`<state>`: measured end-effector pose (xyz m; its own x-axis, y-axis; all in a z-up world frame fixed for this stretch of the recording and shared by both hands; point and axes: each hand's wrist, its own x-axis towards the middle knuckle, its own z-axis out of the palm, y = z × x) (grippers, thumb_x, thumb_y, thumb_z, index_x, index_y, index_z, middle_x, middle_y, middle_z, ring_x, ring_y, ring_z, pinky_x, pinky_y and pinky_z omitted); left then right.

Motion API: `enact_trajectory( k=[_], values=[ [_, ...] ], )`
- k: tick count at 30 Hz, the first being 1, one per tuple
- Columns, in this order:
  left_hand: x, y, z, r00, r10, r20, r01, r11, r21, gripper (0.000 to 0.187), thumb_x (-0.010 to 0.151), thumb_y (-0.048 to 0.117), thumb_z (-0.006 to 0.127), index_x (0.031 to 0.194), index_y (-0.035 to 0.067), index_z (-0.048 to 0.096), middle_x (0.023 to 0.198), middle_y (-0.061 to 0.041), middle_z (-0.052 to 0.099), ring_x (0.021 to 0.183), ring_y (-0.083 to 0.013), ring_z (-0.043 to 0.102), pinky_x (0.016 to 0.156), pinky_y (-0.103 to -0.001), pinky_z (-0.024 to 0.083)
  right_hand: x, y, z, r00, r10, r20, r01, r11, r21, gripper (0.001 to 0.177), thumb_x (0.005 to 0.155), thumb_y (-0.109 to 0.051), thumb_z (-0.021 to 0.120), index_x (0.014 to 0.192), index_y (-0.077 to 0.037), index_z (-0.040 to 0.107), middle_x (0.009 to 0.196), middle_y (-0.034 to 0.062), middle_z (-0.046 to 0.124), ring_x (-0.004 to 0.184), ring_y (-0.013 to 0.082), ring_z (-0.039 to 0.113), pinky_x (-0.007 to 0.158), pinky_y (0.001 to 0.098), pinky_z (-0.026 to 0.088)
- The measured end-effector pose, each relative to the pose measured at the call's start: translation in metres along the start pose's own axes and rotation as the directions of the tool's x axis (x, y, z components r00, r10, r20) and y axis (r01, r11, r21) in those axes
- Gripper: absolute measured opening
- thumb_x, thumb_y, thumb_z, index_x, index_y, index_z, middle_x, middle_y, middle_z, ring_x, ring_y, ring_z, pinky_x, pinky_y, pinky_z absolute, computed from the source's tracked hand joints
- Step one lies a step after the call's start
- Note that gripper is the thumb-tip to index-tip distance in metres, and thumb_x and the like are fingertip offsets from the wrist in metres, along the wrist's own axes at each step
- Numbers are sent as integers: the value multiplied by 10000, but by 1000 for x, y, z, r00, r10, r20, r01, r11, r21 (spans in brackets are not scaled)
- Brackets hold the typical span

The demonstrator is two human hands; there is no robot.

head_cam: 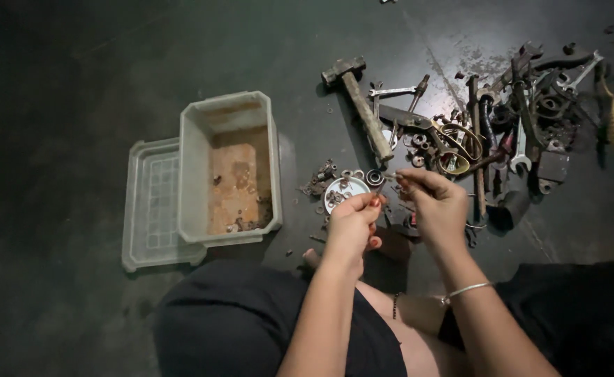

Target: The person sits on the floor and sorts small metal hardware items, such as nuts and washers, from a pile into a plastic container. They pick up items one by one and place them into the container.

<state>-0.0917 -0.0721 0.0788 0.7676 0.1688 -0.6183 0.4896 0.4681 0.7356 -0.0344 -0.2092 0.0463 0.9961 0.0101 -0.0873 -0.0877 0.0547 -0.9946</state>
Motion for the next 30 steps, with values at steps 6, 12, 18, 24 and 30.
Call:
enact_trajectory(
  k=[6,12,18,24,30],
  values=[
    [-7,6,-1,999,41,-33,-43,998,-36,114,972,101,596,1000,109,707,685,90,493,521,-16,392,441,-201,374,8,-16,7,997,10,82,-13,999,43,165,949,-11,671,1073,-29,778,985,33,784,843,87,725,714,230,588],
    [-8,12,1,995,97,-17,-99,977,-190,108,987,104,592,992,109,700,687,100,500,521,-14,372,442,-198,342,9,-39,18,998,-12,65,12,1000,-4,171,953,-42,675,1074,-60,795,985,24,791,817,79,715,677,235,604],
    [-6,10,2,994,104,21,-96,964,-247,90,1008,145,613,995,106,693,654,91,447,514,-19,356,445,-201,337,8,-48,20,998,-33,57,38,995,-93,185,960,-40,665,1080,-78,801,978,25,795,800,70,716,646,237,598],
    [-6,11,1,993,120,-2,-115,949,-292,84,992,106,605,1010,106,687,705,90,490,525,-25,374,457,-209,344,8,-54,28,999,-18,39,22,994,-105,198,958,-22,661,1079,-87,804,963,29,796,790,79,721,637,232,593],
    [-2,17,0,993,119,-20,-118,932,-341,68,977,91,620,990,103,686,690,77,493,514,-32,372,449,-219,337,0,-63,39,946,-310,95,324,915,-238,166,944,7,697,1067,-49,794,948,57,799,834,69,748,700,221,577]
  ],
)
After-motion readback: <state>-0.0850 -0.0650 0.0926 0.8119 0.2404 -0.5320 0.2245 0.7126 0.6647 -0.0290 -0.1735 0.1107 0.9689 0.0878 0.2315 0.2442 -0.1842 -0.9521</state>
